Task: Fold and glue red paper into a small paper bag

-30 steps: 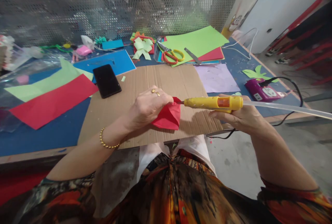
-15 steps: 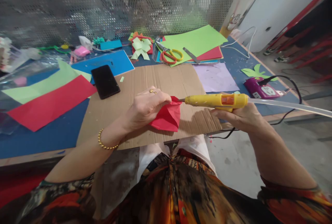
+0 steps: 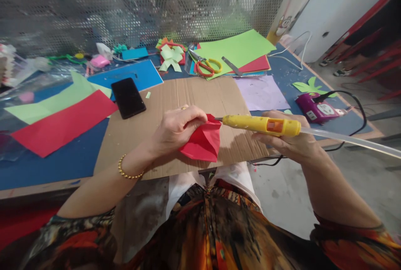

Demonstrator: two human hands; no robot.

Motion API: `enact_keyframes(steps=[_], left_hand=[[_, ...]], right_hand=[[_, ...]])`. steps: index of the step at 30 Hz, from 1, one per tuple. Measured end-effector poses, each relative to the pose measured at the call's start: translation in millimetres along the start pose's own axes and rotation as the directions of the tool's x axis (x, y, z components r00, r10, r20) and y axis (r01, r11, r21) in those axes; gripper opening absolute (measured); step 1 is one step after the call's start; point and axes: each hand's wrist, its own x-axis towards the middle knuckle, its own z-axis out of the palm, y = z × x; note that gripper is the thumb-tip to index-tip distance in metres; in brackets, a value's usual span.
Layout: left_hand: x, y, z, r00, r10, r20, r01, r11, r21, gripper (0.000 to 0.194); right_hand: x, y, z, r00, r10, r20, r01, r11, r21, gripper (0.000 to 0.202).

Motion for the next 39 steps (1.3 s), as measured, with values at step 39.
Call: enact_keyframes(steps=[39], left_hand=[[3.9, 2.3, -0.3, 1.0, -0.018, -0.004, 0.017, 0.999, -0.031, 0.016]], right_hand=[[1.4, 0.8, 0.9, 0.987, -0.157, -0.037, 0.151, 0.98, -0.132, 0.051]])
